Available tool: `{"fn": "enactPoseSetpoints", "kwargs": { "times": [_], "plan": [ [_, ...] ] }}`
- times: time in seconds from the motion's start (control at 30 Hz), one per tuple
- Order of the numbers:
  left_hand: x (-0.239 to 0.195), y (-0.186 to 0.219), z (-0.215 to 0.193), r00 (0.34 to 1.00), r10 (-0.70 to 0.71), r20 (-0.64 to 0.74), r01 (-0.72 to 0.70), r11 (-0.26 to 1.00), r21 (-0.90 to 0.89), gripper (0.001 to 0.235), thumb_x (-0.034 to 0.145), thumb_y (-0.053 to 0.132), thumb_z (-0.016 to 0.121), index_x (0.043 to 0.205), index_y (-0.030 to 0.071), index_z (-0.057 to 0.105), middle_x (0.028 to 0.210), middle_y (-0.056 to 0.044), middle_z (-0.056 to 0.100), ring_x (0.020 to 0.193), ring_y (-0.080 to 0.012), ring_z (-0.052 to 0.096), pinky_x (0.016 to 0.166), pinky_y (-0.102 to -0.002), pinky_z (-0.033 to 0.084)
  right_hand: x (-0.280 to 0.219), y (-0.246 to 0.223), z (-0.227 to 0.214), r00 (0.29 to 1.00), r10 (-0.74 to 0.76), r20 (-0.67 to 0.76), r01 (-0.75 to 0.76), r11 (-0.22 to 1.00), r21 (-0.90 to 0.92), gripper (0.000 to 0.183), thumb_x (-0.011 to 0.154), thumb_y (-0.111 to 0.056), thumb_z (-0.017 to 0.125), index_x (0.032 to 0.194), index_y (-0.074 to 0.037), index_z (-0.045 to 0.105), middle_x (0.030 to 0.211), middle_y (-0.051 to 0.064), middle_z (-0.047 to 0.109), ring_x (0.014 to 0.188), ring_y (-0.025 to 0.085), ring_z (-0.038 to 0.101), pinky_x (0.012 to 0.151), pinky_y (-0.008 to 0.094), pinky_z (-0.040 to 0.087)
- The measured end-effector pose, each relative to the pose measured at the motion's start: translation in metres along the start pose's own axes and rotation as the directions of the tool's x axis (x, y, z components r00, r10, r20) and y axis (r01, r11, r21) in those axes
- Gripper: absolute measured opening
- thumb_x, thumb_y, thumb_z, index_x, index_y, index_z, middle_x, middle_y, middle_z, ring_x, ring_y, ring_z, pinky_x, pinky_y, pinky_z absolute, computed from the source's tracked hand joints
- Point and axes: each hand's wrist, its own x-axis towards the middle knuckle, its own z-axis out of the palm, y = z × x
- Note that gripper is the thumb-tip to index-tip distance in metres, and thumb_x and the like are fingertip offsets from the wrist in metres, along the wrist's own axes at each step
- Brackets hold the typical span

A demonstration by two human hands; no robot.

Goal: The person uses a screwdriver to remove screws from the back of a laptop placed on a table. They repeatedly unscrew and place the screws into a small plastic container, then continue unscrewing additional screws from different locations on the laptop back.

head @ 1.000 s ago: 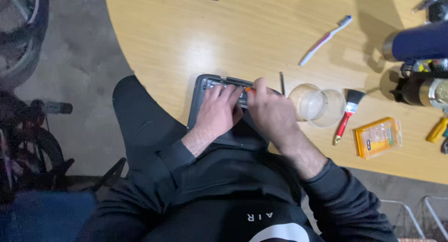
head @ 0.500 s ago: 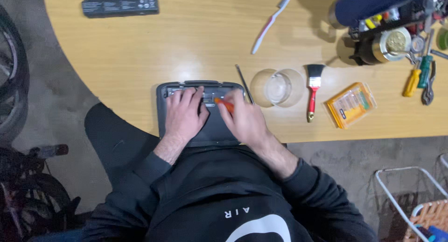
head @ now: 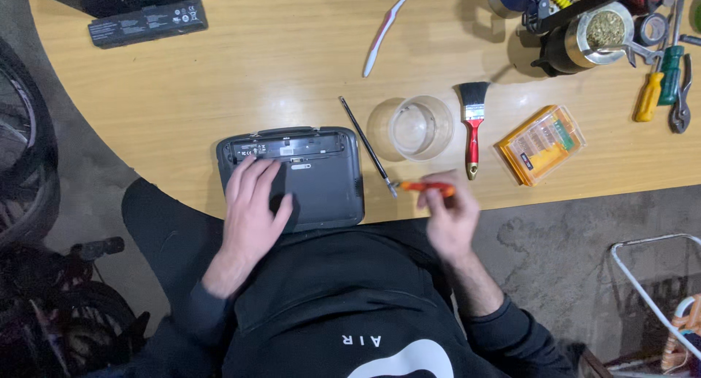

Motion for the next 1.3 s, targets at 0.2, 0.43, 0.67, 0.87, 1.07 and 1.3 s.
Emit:
{"fn": "enactPoseSetpoints", "kwargs": {
  "times": [0.2,0.43,0.67,0.87,1.07,1.3],
  "plan": [
    [-0.071,-0.012,-0.005,0.895,-0.415,0.162,0.424,0.905,-0.025,0.106,0.072,0.038,0.087,0.159,0.006,0.036,0.165,-0.026,0.018,0.149,-0.0557,0.018,0.117,-0.075,0.018,0.064,0.003,-0.020,0.952,-0.305,0.026,0.291,0.878,-0.379,0.015,0.108,-0.013,0.065,0.113,0.000,0.068,0.103,0.019,0.067,0.091,0.038,0.067,0.083,0.044,0.051],
    [-0.040,-0.003,-0.002,0.942,-0.260,0.210,0.264,0.964,0.009,0.101,0.072,0.037,0.090,0.158,0.011,0.043,0.171,-0.022,0.017,0.154,-0.0531,0.009,0.118,-0.074,0.015,0.103,0.012,0.009,0.984,-0.171,0.043,0.175,0.910,-0.375,0.013,0.103,-0.007,0.076,0.113,0.001,0.071,0.104,0.015,0.065,0.086,0.030,0.073,0.079,0.038,0.064],
    [-0.040,-0.015,0.015,0.925,-0.198,0.326,0.189,0.980,0.059,0.108,0.071,0.059,0.084,0.161,0.022,0.038,0.174,-0.010,0.016,0.159,-0.0435,0.006,0.122,-0.067,0.006,0.107,0.025,0.015,0.988,-0.140,0.068,0.155,0.884,-0.441,0.015,0.102,-0.005,0.077,0.114,-0.001,0.069,0.101,0.016,0.065,0.083,0.036,0.075,0.075,0.041,0.065],
    [-0.033,-0.015,0.015,0.908,-0.213,0.360,0.199,0.977,0.075,0.112,0.070,0.062,0.083,0.162,0.021,0.035,0.174,-0.011,0.014,0.158,-0.0447,0.004,0.122,-0.067,0.003,0.109,0.023,0.015,0.988,-0.139,0.063,0.152,0.905,-0.398,0.015,0.104,-0.008,0.076,0.114,0.000,0.069,0.098,0.017,0.067,0.083,0.037,0.075,0.074,0.042,0.065],
    [-0.025,-0.017,0.022,0.924,-0.206,0.323,0.187,0.978,0.089,0.113,0.069,0.063,0.083,0.162,0.020,0.035,0.175,-0.011,0.013,0.159,-0.0451,0.002,0.122,-0.067,0.002,0.105,0.029,0.004,0.998,0.017,-0.052,-0.020,0.998,-0.062,0.009,0.109,-0.001,0.063,0.116,0.005,0.064,0.092,0.021,0.072,0.081,0.028,0.076,0.081,0.039,0.065],
    [-0.003,-0.016,0.030,0.948,-0.204,0.244,0.190,0.978,0.080,0.113,0.072,0.065,0.080,0.164,0.019,0.033,0.174,-0.011,0.013,0.158,-0.0453,0.002,0.122,-0.068,0.001,0.093,0.030,-0.015,0.884,0.453,-0.120,-0.324,0.777,0.540,0.017,0.110,-0.012,0.052,0.110,0.001,0.062,0.096,0.022,0.072,0.080,0.022,0.079,0.079,0.029,0.069]
  ]
}}
